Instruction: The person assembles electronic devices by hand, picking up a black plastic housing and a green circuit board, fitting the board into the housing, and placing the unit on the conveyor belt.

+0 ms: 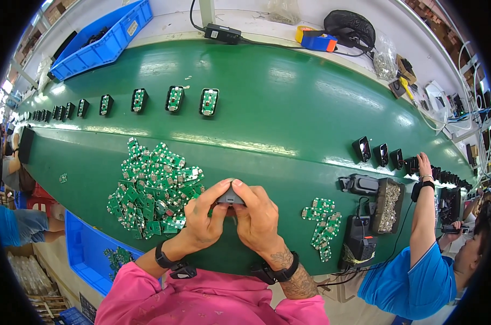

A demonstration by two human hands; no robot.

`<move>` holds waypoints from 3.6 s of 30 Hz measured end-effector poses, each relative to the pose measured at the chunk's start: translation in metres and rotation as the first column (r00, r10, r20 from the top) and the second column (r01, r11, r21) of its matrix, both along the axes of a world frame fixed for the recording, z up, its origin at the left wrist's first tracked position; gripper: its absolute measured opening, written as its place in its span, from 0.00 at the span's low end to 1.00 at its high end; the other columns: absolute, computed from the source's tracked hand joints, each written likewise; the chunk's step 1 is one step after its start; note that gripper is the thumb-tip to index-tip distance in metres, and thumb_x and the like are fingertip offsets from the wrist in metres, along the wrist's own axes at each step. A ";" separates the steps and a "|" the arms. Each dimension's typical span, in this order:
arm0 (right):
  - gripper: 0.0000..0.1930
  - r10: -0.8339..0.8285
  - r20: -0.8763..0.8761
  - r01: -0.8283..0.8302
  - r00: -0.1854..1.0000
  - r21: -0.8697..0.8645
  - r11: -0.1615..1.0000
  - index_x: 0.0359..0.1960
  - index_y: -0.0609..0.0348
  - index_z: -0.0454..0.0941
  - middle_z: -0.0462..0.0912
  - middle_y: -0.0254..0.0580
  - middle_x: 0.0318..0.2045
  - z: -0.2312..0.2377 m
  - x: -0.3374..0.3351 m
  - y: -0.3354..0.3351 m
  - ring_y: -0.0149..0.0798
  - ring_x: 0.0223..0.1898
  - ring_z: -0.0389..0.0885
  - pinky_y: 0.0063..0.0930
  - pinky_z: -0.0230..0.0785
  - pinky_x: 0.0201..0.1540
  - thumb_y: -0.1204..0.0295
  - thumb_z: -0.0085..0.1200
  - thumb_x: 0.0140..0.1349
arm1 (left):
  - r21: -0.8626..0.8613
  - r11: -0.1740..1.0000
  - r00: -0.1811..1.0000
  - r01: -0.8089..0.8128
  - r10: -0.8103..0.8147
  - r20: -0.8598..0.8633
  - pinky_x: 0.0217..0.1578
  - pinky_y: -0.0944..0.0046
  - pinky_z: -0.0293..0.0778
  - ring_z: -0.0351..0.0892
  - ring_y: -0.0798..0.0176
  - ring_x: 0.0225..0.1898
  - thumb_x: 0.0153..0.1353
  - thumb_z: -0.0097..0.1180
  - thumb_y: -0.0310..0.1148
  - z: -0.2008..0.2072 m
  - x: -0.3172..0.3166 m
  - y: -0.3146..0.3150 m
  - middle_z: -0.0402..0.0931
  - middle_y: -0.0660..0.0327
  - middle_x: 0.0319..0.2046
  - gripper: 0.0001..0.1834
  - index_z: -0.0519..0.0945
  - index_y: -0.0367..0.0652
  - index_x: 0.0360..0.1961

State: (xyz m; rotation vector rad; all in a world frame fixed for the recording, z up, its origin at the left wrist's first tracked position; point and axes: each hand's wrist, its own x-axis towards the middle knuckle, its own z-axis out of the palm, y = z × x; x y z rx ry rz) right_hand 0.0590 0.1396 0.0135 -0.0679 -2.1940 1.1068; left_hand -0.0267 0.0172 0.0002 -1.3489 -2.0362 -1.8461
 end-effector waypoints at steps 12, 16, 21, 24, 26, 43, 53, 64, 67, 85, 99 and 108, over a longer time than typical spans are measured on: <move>0.43 0.179 0.184 -0.167 0.967 -0.080 0.983 0.66 0.64 0.70 0.78 0.36 0.26 0.006 0.001 0.011 0.27 0.25 0.75 0.23 0.71 0.29 0.68 0.76 0.46 | 0.115 0.977 0.328 0.182 -0.171 0.929 0.26 0.69 0.77 0.81 0.69 0.28 0.67 0.45 0.31 0.003 -0.022 -0.007 0.79 0.59 0.30 0.16 0.74 0.35 0.52; 0.37 0.132 0.190 -0.111 0.973 -0.120 0.987 0.61 0.65 0.75 0.76 0.33 0.21 0.004 0.002 0.008 0.26 0.21 0.72 0.22 0.70 0.27 0.69 0.75 0.48 | 0.202 0.943 0.013 0.265 -0.213 0.977 0.17 0.65 0.75 0.80 0.62 0.21 0.67 0.42 0.33 0.000 -0.026 -0.008 0.78 0.55 0.26 0.10 0.73 0.39 0.41; 0.26 0.047 0.226 -0.007 0.973 -0.171 0.985 0.54 0.68 0.80 0.77 0.34 0.20 0.006 0.002 0.008 0.25 0.20 0.72 0.21 0.68 0.26 0.73 0.70 0.53 | 0.304 0.908 -0.185 0.288 -0.258 0.948 0.14 0.64 0.74 0.79 0.59 0.17 0.69 0.42 0.35 -0.004 -0.028 -0.007 0.78 0.53 0.25 0.09 0.70 0.42 0.39; 0.24 0.064 0.220 -0.022 0.973 -0.188 0.982 0.52 0.70 0.79 0.78 0.38 0.21 0.013 -0.001 0.008 0.27 0.18 0.71 0.21 0.66 0.24 0.71 0.69 0.55 | 0.179 0.957 0.013 0.229 -0.187 0.982 0.19 0.65 0.76 0.82 0.60 0.21 0.71 0.45 0.34 0.005 -0.024 -0.007 0.80 0.54 0.27 0.10 0.72 0.38 0.44; 0.22 0.034 0.258 0.022 0.966 -0.211 0.977 0.50 0.71 0.80 0.80 0.40 0.23 0.013 -0.002 0.011 0.27 0.19 0.72 0.22 0.67 0.24 0.71 0.68 0.56 | 0.017 0.984 0.415 0.177 -0.091 0.905 0.22 0.66 0.77 0.82 0.62 0.23 0.70 0.47 0.32 0.018 -0.016 0.000 0.80 0.55 0.28 0.11 0.72 0.37 0.48; 0.18 -0.474 0.464 0.466 0.749 0.140 0.874 0.29 0.69 0.81 0.84 0.60 0.27 -0.027 -0.160 0.081 0.58 0.34 0.86 0.48 0.77 0.39 0.61 0.54 0.65 | -0.098 0.993 0.885 0.063 -0.010 0.466 0.33 0.70 0.78 0.84 0.67 0.32 0.64 0.57 0.27 0.020 -0.010 -0.009 0.80 0.52 0.46 0.26 0.67 0.34 0.62; 0.19 -0.682 0.487 0.503 0.546 0.461 0.731 0.41 0.64 0.77 0.82 0.62 0.40 0.014 -0.113 0.137 0.65 0.43 0.83 0.52 0.78 0.46 0.60 0.61 0.58 | -0.100 0.990 0.877 0.102 -0.042 0.478 0.34 0.68 0.80 0.85 0.66 0.31 0.65 0.56 0.26 0.022 -0.011 -0.017 0.82 0.52 0.42 0.15 0.75 0.31 0.51; 0.20 -0.804 0.578 0.645 0.136 0.564 0.515 0.42 0.65 0.82 0.85 0.61 0.44 0.015 -0.005 0.248 0.59 0.48 0.84 0.46 0.78 0.50 0.66 0.66 0.48 | -0.097 0.980 0.845 0.176 -0.099 0.526 0.34 0.68 0.80 0.83 0.65 0.31 0.63 0.57 0.24 0.021 -0.004 -0.010 0.80 0.51 0.44 0.24 0.69 0.34 0.59; 0.17 -0.683 0.595 0.557 0.424 0.423 0.715 0.36 0.66 0.82 0.86 0.60 0.35 0.037 -0.020 0.176 0.59 0.40 0.85 0.46 0.79 0.45 0.65 0.65 0.50 | -0.200 0.973 0.934 0.117 -0.039 0.356 0.35 0.67 0.80 0.82 0.65 0.31 0.61 0.59 0.23 0.027 0.008 -0.004 0.77 0.49 0.50 0.29 0.66 0.37 0.64; 0.09 -0.369 0.489 0.263 0.791 0.274 0.925 0.32 0.60 0.74 0.81 0.46 0.24 0.034 0.056 -0.003 0.49 0.28 0.83 0.38 0.74 0.29 0.67 0.56 0.64 | -0.392 0.852 0.912 0.348 -0.211 0.352 0.50 0.65 0.73 0.74 0.60 0.54 0.51 0.65 0.21 0.019 0.020 0.004 0.66 0.53 0.60 0.24 0.74 0.41 0.51; 0.18 -0.744 0.568 0.694 0.350 0.377 0.614 0.49 0.64 0.77 0.77 0.46 0.35 0.014 0.196 0.013 0.42 0.25 0.77 0.32 0.70 0.30 0.73 0.65 0.57 | -0.420 0.785 0.870 0.456 -0.295 0.395 0.50 0.56 0.74 0.79 0.49 0.49 0.58 0.62 0.26 0.018 0.016 0.008 0.75 0.49 0.53 0.04 0.83 0.36 0.33; 0.15 -0.738 0.479 0.752 0.476 0.214 0.623 0.48 0.67 0.75 0.74 0.45 0.48 -0.012 0.199 0.008 0.34 0.34 0.77 0.26 0.71 0.33 0.79 0.60 0.60 | -0.365 0.770 0.823 0.524 -0.346 0.451 0.42 0.62 0.74 0.79 0.55 0.41 0.62 0.58 0.28 0.017 0.014 0.011 0.76 0.51 0.48 0.07 0.80 0.34 0.29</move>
